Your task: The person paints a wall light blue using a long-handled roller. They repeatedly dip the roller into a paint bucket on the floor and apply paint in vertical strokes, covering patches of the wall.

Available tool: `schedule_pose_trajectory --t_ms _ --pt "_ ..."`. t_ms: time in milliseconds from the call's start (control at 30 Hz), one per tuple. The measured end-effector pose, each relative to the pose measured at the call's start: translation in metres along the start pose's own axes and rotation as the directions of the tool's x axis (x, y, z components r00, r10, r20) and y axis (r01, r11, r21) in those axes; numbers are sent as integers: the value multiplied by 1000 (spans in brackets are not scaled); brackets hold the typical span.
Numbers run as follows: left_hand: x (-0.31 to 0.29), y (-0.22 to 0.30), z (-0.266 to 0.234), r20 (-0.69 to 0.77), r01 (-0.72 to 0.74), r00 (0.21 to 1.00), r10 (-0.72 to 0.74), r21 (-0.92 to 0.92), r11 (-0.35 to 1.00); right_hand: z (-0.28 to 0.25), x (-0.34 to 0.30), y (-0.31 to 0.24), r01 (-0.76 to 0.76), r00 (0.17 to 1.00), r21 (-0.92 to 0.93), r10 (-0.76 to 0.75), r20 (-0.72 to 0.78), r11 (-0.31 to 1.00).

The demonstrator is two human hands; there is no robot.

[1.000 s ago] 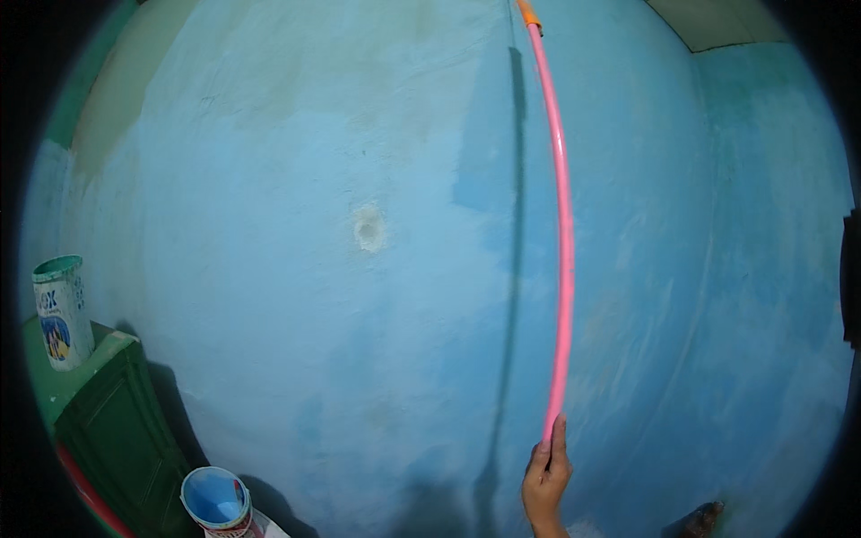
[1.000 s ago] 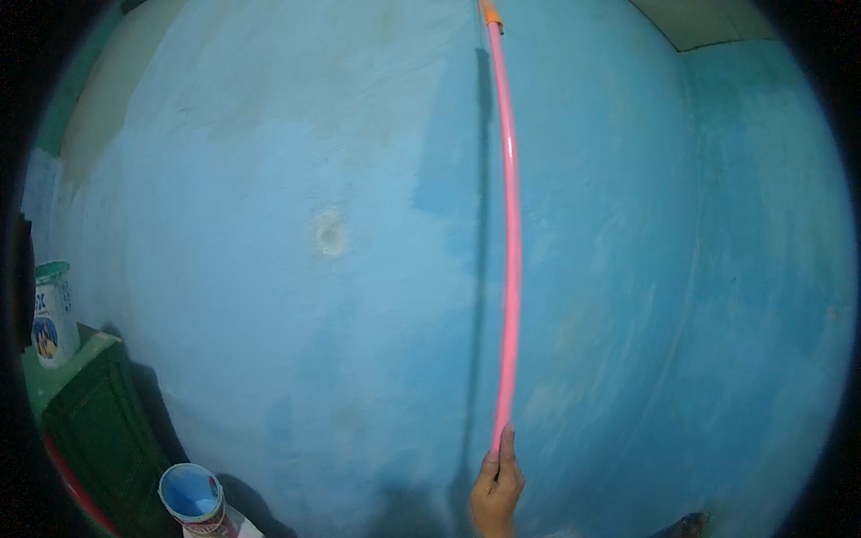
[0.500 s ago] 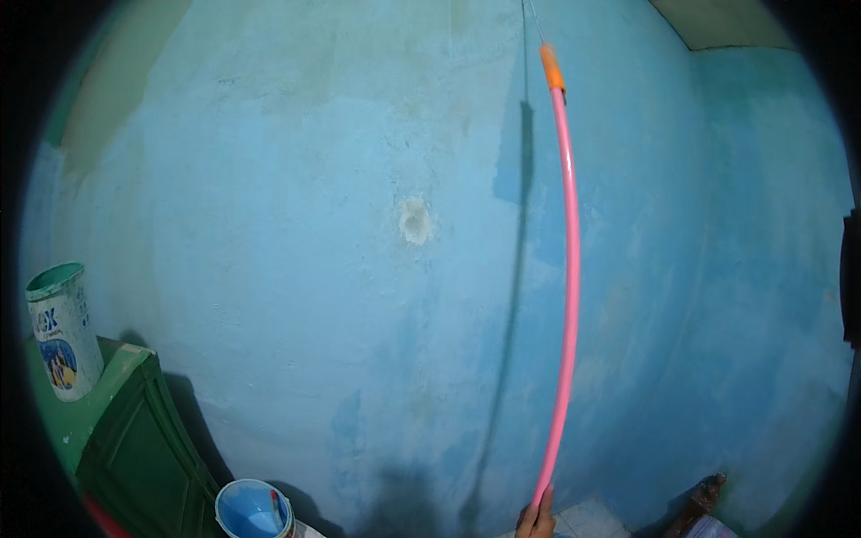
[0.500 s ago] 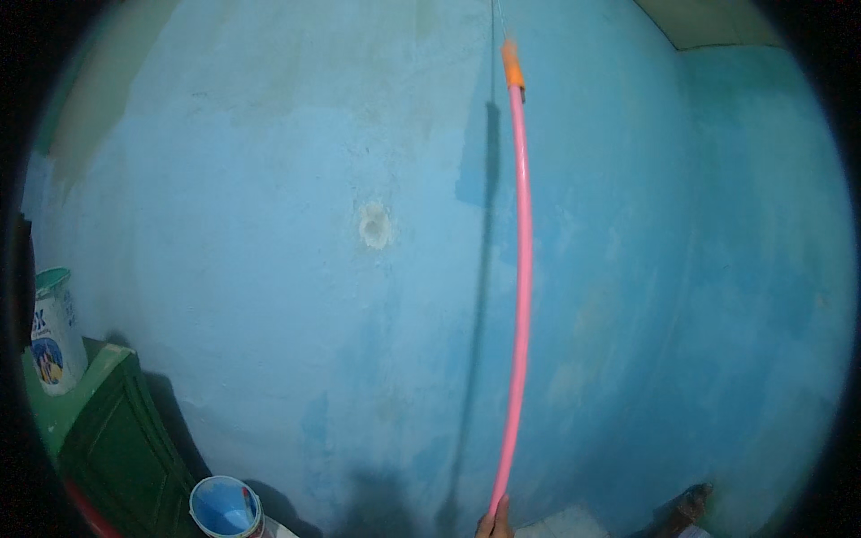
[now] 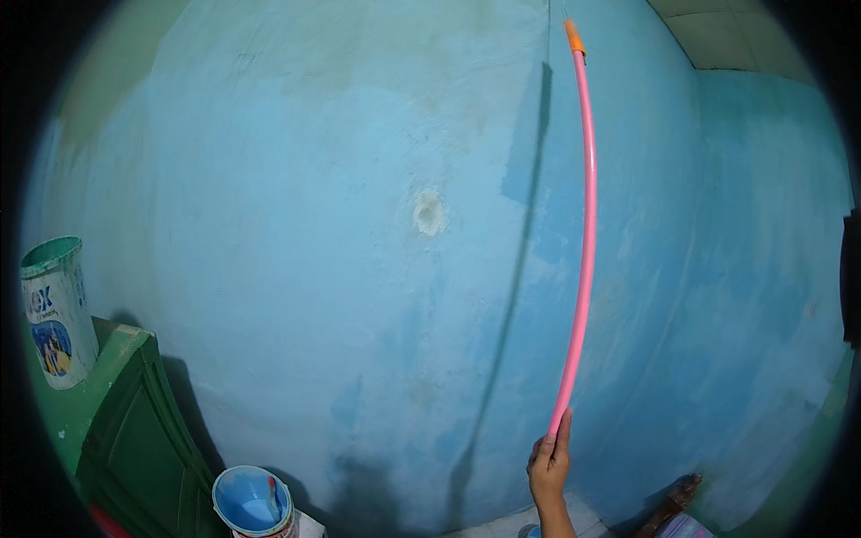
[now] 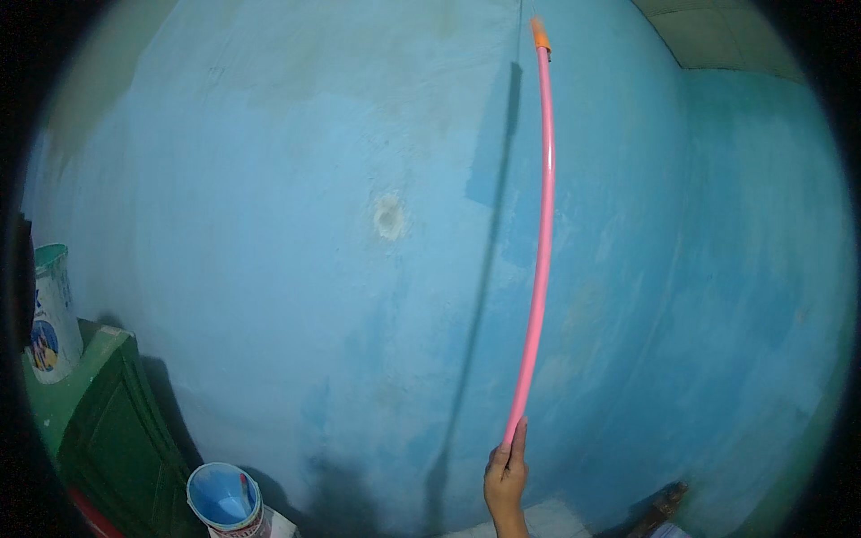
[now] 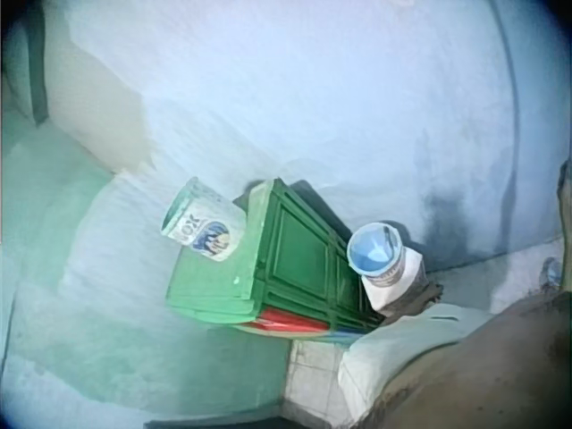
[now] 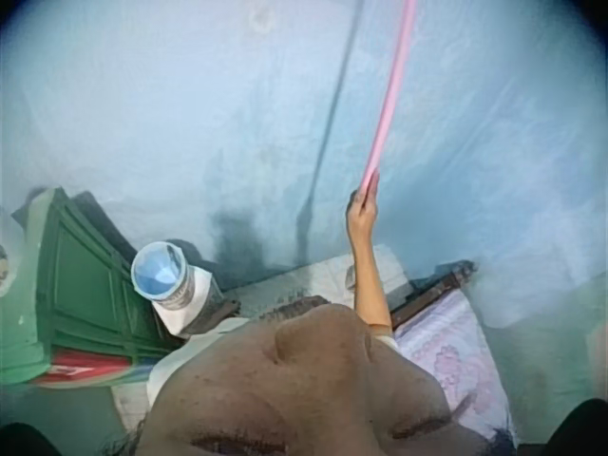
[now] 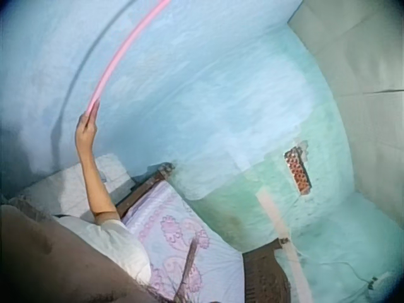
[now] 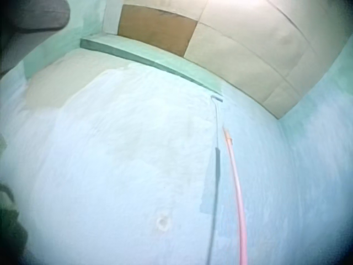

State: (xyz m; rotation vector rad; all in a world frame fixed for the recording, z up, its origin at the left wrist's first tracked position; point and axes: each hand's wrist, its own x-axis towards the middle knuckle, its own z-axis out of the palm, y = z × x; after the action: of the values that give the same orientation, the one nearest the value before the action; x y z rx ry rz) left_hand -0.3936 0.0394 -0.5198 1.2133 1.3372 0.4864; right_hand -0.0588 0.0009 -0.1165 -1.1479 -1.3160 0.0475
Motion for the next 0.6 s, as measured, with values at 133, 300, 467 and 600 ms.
schedule_pose_trajectory --t_ms 133,300,467,600 --pt "3 2 10 4 2 1000 -2 -13 1000 7 -12 27 30 999 -106 -26 39 994" --pt "7 6 21 -2 15 1000 -15 -17 1000 20 -95 113 102 995 -172 -104 -1 980" --pt "14 16 36 -21 9 1000 -10 -16 1000 11 -187 140 -300 934 -233 334 127 925" --pt "27 55 65 -25 -64 998 63 -24 998 -5 -256 238 -506 782 -185 539 312 842"
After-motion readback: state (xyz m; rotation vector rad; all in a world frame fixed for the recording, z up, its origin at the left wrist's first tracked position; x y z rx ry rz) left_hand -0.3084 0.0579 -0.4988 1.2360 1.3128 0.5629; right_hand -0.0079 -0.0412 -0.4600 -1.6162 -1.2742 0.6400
